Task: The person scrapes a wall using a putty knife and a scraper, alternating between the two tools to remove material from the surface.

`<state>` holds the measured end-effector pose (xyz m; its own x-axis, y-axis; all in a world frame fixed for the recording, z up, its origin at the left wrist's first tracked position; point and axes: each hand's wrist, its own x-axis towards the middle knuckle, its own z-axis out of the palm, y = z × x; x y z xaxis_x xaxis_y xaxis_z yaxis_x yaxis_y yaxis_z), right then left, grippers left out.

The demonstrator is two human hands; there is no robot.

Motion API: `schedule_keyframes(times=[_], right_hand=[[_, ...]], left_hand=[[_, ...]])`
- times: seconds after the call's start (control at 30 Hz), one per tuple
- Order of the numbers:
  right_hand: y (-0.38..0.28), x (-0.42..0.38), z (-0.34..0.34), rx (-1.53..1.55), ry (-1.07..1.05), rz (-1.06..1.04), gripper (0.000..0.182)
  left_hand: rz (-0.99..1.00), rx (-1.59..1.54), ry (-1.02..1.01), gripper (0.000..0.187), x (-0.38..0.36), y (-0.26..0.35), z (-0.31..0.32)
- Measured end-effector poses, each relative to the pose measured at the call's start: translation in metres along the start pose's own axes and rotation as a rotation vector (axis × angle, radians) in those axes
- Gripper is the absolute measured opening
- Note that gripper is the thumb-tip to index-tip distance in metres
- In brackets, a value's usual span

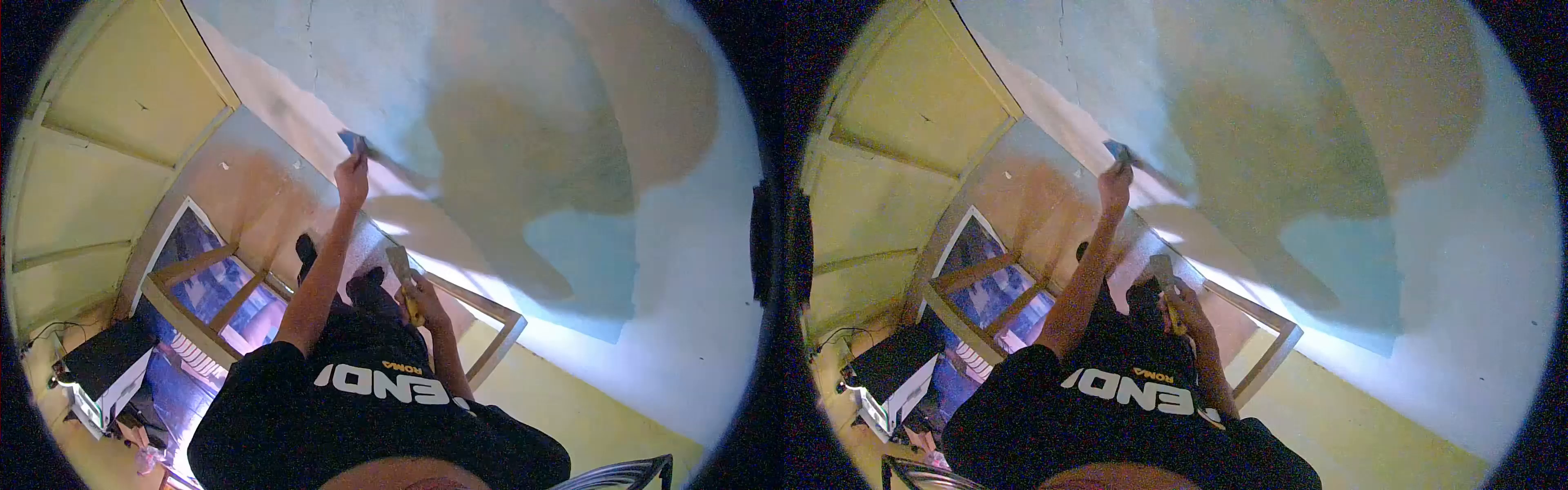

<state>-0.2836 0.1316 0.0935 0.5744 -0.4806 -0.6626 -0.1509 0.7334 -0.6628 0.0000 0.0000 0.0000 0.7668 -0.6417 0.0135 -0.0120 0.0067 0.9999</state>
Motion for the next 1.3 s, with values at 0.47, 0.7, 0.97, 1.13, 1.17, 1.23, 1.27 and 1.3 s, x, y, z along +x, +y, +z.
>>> schedule_keyframes(times=[0.47, 0.7, 0.97, 1.13, 1.17, 1.23, 1.27, 1.3], right_hand=[[-0.041, -0.073, -0.041, -0.482, 0.360, -0.285, 0.048], [-0.024, -0.114, -0.106, -0.894, 0.573, -0.418, 0.053], [-0.028, -0.143, -0.122, -0.367, 0.403, -0.346, 0.066], [-0.033, -0.119, -0.138, -0.497, 0.475, -0.314, 0.059], [-0.031, -0.110, -0.140, -0.509, 0.468, -0.341, 0.058], [-0.036, -0.101, -0.134, -0.501, 0.469, -0.323, 0.057], [-0.037, -0.095, -0.130, -0.479, 0.475, -0.282, 0.057], [-0.037, -0.092, -0.127, -0.454, 0.480, -0.239, 0.057]], left_hand=[[-0.306, -0.218, -0.106, 0.016, -0.121, -0.016, -0.025], [-0.297, -0.234, -0.116, 0.018, -0.140, 0.018, -0.013], [-0.254, -0.202, -0.215, 0.014, -0.178, 0.011, 0.012], [-0.277, -0.113, -0.255, 0.017, -0.203, 0.018, 0.010], [-0.275, -0.132, -0.263, 0.018, -0.210, 0.015, 0.010], [-0.284, -0.076, -0.284, 0.017, -0.223, 0.022, 0.012], [-0.317, -0.045, -0.285, 0.017, -0.228, 0.025, 0.016], [-0.351, -0.011, -0.286, 0.017, -0.233, 0.025, 0.020]])
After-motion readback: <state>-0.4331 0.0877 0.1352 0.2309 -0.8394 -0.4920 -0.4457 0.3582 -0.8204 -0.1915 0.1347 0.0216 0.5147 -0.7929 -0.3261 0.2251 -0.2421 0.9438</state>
